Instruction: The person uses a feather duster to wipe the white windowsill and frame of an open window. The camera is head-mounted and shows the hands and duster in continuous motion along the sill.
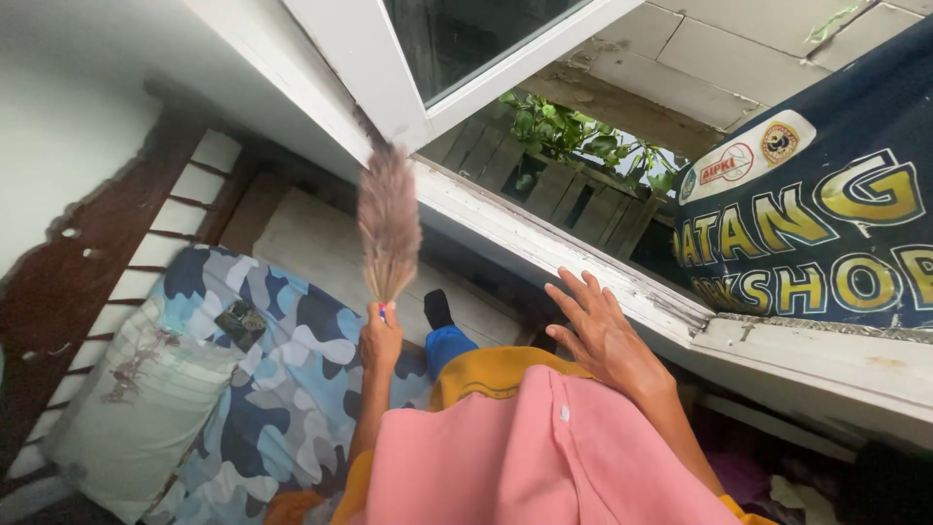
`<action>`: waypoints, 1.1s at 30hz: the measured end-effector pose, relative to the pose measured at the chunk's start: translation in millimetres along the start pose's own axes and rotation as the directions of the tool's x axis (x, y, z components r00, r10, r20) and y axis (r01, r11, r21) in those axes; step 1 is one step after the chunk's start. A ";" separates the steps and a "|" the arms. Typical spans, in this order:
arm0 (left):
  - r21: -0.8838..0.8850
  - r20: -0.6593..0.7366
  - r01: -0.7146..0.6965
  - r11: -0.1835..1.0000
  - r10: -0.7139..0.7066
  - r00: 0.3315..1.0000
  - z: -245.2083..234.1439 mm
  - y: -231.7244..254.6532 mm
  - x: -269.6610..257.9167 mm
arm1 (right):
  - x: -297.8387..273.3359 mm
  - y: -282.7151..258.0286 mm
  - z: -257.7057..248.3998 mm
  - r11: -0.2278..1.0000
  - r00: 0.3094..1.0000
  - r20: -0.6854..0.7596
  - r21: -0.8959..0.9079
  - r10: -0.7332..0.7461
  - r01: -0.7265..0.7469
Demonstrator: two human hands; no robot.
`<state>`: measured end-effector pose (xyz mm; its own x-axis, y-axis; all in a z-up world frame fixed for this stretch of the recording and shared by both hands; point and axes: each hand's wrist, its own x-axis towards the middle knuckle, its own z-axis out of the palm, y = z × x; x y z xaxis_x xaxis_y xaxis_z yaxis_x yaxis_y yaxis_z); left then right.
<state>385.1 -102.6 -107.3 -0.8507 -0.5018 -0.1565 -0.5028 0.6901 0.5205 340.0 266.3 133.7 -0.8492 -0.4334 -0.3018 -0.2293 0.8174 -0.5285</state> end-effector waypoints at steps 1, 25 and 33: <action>-0.002 0.001 0.006 1.000 -0.006 1.000 -0.4 3.8 -4.2 | -0.5 -1.6 -0.7 1.000 1.000 0.006 -0.003 -0.002 0.002; 0.054 0.330 -0.010 0.998 -0.008 0.944 -32.9 77.2 18.1 | -20.4 1.7 5.8 0.999 0.999 -0.005 0.013 0.038 -0.038; 0.013 0.548 -0.142 0.990 0.111 0.829 -61.9 120.9 9.8 | -20.1 3.5 6.7 1.000 0.999 -0.042 0.016 0.018 -0.017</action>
<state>325.4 -56.4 6.1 -0.8451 -0.0531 -0.5319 -0.3792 0.7610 0.5265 359.4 275.3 132.6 -0.8725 -0.4023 -0.2775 -0.2069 0.8185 -0.5360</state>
